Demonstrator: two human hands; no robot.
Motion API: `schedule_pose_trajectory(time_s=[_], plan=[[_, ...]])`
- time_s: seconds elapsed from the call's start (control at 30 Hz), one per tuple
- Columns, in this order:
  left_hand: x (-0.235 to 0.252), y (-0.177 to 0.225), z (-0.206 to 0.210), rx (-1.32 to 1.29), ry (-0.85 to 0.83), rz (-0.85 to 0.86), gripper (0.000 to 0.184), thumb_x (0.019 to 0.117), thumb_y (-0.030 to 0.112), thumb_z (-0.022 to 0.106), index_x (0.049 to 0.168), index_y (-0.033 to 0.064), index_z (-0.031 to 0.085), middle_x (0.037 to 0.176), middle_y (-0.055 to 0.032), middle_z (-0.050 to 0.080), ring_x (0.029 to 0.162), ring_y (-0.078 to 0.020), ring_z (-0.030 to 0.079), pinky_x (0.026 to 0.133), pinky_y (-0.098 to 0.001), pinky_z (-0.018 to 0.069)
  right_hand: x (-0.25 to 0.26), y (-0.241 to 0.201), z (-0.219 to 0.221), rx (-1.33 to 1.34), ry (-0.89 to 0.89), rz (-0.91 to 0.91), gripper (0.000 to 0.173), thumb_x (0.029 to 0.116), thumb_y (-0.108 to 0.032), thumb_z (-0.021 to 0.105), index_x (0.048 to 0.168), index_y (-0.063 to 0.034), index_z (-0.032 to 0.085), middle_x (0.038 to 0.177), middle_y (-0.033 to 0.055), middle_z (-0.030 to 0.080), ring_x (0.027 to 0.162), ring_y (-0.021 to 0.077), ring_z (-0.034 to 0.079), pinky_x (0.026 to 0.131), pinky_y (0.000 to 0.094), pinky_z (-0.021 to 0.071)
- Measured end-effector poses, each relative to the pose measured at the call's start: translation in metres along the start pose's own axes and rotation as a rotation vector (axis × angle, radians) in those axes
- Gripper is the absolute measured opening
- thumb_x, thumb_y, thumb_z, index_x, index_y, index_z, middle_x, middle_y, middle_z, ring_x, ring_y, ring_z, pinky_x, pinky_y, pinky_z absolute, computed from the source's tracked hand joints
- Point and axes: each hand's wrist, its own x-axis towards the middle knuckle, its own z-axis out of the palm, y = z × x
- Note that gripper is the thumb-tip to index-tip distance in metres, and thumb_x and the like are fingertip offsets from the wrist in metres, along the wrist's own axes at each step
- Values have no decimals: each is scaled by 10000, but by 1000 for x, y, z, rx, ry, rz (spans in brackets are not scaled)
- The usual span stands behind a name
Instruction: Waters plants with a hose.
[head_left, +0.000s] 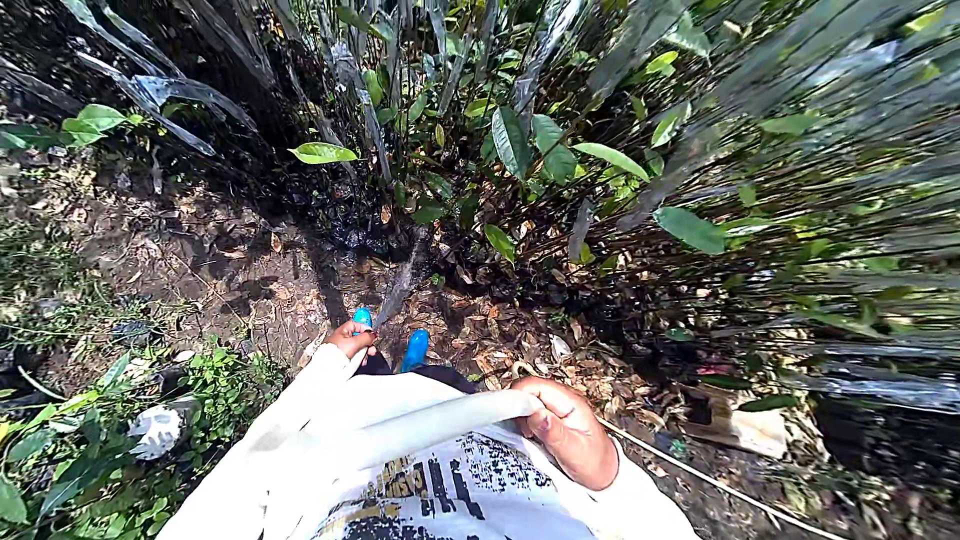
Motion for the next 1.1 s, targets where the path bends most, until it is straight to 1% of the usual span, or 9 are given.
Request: schedule_pose_trajectory(time_s=[0.13, 0.2, 0.27, 0.37, 0.4, 0.53, 0.73, 0.93, 1.1], plan=[[-3, 3, -17, 26, -35, 2, 111, 1018, 22, 529, 1112, -37, 534, 643, 9, 610, 467, -37, 539, 456, -182, 462, 6, 1, 9, 20, -2, 18, 315, 1057, -432, 526, 996, -157, 666, 750, -156, 599, 696, -124, 534, 645, 82, 451], [-2, 5, -29, 3, -2, 12, 124, 1016, 31, 534, 1119, -39, 534, 643, 6, 614, 456, -33, 529, 443, -180, 453, 9, 1, 15, -13, -2, 25, 322, 1058, -427, 522, 977, -148, 660, 768, -147, 610, 724, -119, 544, 668, 92, 461], [-1, 9, -44, -41, 32, 24, 192, 1022, 45, 529, 1192, -41, 507, 667, -6, 620, 462, -39, 535, 440, -184, 457, 14, 0, 22, -49, -3, 40, 339, 1056, -433, 525, 978, -131, 659, 789, -132, 623, 750, -112, 556, 691, 101, 473], [2, 22, -71, -57, 2, 45, 445, 1048, 76, 520, 1457, -13, 368, 771, -43, 649, 501, -56, 565, 454, -189, 470, 25, 0, 36, -73, -5, 51, 357, 1059, -431, 519, 979, -110, 652, 790, -113, 617, 756, -109, 552, 698, 101, 467], [4, 30, -80, -25, -12, 53, 475, 1056, 89, 518, 1490, -8, 351, 781, -45, 659, 505, -54, 569, 458, -186, 471, 30, 1, 41, -87, 0, 51, 365, 1060, -434, 515, 983, -103, 649, 786, -106, 614, 752, -109, 550, 697, 99, 466], [19, 55, -112, 101, 37, 68, 276, 1048, 87, 544, 1295, -36, 527, 736, -20, 657, 485, -37, 554, 456, -177, 467, 48, 4, 66, -80, 66, 83, 347, 1048, -443, 539, 988, -124, 662, 795, -126, 630, 746, -112, 561, 691, 103, 479], [46, 69, -144, 141, 50, 50, 260, 1042, 69, 549, 1277, -39, 530, 700, -22, 646, 472, -41, 543, 458, -180, 460, 68, 18, 90, -130, 135, 99, 363, 1050, -454, 524, 960, -130, 661, 758, -133, 597, 711, -115, 526, 650, 99, 448], [63, 78, -150, 181, -1, 24, 267, 1041, 79, 548, 1280, -38, 525, 712, -31, 651, 468, -43, 534, 456, -186, 453, 73, 14, 105, -149, 204, 135, 395, 1038, -485, 538, 936, -126, 664, 760, -120, 614, 709, -103, 541, 651, 112, 461], [75, 90, -159, 125, -13, 63, 241, 1034, 72, 562, 1247, -38, 541, 699, -20, 652, 470, -35, 535, 458, -181, 452, 99, 13, 104, -91, 182, 109, 339, 1048, -459, 534, 991, -152, 665, 764, -132, 622, 703, -92, 559, 650, 118, 476]])
